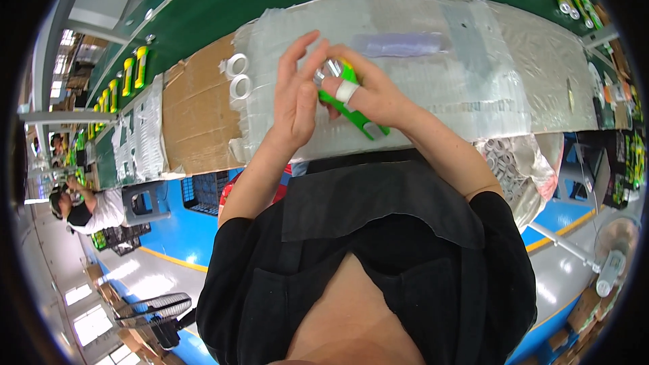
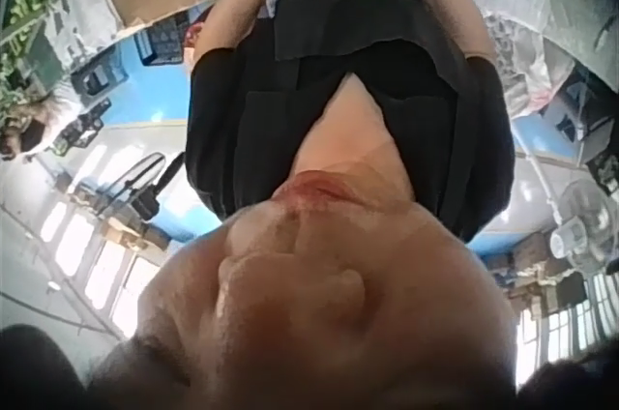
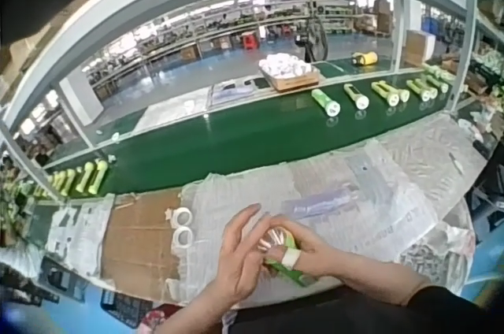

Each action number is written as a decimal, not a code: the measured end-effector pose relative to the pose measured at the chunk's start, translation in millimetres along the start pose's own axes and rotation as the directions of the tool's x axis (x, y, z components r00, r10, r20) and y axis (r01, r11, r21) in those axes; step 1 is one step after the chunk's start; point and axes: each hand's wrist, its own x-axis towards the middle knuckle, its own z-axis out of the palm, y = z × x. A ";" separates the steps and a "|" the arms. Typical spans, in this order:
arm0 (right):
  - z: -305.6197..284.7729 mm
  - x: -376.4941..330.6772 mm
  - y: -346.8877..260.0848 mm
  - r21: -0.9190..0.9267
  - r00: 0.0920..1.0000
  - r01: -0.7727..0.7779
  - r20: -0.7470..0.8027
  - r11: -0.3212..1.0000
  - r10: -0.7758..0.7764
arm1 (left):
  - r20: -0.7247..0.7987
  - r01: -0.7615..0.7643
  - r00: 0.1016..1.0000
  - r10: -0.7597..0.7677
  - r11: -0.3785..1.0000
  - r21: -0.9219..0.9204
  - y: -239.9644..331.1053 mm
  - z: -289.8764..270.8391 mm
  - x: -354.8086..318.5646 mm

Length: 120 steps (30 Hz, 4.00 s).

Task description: Assembling plastic rings onto the heads of flashlights on an industrial production line.

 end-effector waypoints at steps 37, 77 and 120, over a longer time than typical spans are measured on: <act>-50.2 23.0 11.0 -0.199 0.931 0.287 -0.173 0.937 -0.322 | 0.175 -0.046 0.984 0.015 0.984 0.170 3.3 -6.2 57.0; -71.3 14.9 -107.2 -0.969 0.981 0.182 0.169 0.167 -0.089 | 0.207 0.046 0.977 -0.038 0.998 -0.034 -1.3 45.8 62.8; -200.0 245.6 11.5 -0.808 0.917 -0.057 -0.274 0.587 -0.289 | -0.419 0.620 0.784 -0.458 0.554 0.555 -353.9 -313.7 18.8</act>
